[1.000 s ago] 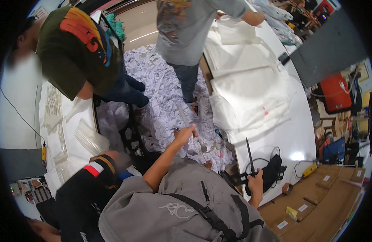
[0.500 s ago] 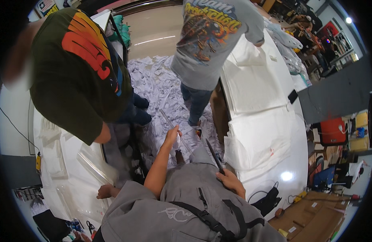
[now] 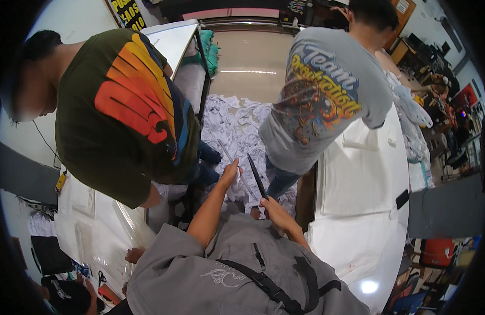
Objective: The person retrieves a white fabric sheet from a green rack, unfolds it on a table, and uses a ruler and marker to draw straight lines. They then use scissors to cut the fabric along the marked lines.
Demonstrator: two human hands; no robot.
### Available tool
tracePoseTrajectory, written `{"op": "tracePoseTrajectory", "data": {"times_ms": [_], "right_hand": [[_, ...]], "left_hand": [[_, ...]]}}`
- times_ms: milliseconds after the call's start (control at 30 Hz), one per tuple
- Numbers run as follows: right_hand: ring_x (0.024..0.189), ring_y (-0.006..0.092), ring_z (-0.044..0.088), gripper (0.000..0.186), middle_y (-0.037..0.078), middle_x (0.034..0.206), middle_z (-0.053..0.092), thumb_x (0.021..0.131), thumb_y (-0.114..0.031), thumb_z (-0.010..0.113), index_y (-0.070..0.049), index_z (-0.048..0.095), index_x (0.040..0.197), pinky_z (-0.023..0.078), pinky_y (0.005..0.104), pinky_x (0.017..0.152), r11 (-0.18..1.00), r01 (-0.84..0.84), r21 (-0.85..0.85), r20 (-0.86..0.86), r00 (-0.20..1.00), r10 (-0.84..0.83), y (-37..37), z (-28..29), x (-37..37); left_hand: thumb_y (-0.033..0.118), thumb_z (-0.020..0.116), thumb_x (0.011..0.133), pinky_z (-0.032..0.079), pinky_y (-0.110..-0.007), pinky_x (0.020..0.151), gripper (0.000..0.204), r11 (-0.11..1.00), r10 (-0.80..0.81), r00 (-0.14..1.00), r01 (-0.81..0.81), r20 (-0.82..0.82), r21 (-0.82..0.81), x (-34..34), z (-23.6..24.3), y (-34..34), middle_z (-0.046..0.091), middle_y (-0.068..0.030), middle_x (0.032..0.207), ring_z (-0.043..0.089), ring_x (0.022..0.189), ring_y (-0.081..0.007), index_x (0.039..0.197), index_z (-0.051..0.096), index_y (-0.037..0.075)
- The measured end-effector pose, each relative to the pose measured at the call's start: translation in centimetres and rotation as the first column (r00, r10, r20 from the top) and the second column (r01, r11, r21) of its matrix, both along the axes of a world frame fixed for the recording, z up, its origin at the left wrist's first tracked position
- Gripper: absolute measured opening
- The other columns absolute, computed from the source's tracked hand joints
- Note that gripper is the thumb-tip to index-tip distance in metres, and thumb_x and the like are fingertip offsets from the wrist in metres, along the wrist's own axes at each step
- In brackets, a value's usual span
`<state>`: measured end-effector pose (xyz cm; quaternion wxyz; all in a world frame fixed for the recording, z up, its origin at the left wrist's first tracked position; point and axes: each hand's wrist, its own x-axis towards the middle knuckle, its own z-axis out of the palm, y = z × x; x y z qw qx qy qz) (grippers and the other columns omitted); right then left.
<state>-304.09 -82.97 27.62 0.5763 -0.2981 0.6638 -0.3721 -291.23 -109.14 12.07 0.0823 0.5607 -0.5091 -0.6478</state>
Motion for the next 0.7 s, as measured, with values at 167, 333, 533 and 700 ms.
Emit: {"op": "tracePoseTrajectory", "data": {"times_ms": [167,333,533,700], "right_hand": [[0.088,0.0172,0.059,0.05,0.009,0.098,0.066,0.106,-0.047,0.056,-0.001,0.062,0.123,0.047,0.0331,0.079,0.998,-0.04,-0.039,0.092,0.995,0.044,-5.3,0.2,-3.8],[0.105,0.0168,0.062,0.056,0.011,0.116,0.069,0.104,-0.04,0.064,0.0,0.059,0.142,0.049,0.0309,0.092,0.993,-0.069,-0.091,0.085,0.993,0.077,-10.5,1.4,-6.7],[0.095,0.012,0.058,0.039,0.002,0.106,0.066,0.104,-0.035,0.066,-0.004,0.064,0.128,0.049,0.0296,0.084,0.995,-0.034,-0.09,0.132,0.99,0.046,-20.0,1.2,-9.6],[0.096,0.0119,0.057,0.04,0.002,0.105,0.066,0.104,-0.034,0.066,-0.002,0.064,0.128,0.047,0.0282,0.085,0.999,0.01,-0.034,0.123,0.992,-0.006,-32.1,-0.1,-12.9]], "left_hand": [[0.068,0.047,0.101,0.039,-0.036,0.056,0.07,0.991,0.132,0.989,-0.13,-0.065,0.03,-5.9,1.5,-4.9,0.053,-0.0034,0.062,0.05,0.057,-0.0181,0.069,0.068,0.009],[0.065,0.047,0.102,0.044,-0.037,0.076,0.07,0.998,0.069,0.991,-0.069,-0.117,0.005,-11.1,-3.3,-13.3,0.064,-0.0139,0.082,0.057,0.079,-0.0247,0.072,0.072,0.007],[0.071,0.034,0.1,0.037,-0.044,0.113,0.075,0.994,-0.068,0.994,0.075,0.088,-0.079,-16.1,-14.4,-25.5,0.071,-0.0216,0.125,0.059,0.125,-0.0389,0.091,0.083,0.016],[0.076,0.031,0.097,0.03,-0.049,0.119,0.075,0.988,-0.14,0.984,0.132,0.11,0.076,-19.0,-19.5,-34.9,0.069,-0.0209,0.134,0.059,0.128,-0.0369,0.097,0.084,0.023]]}}
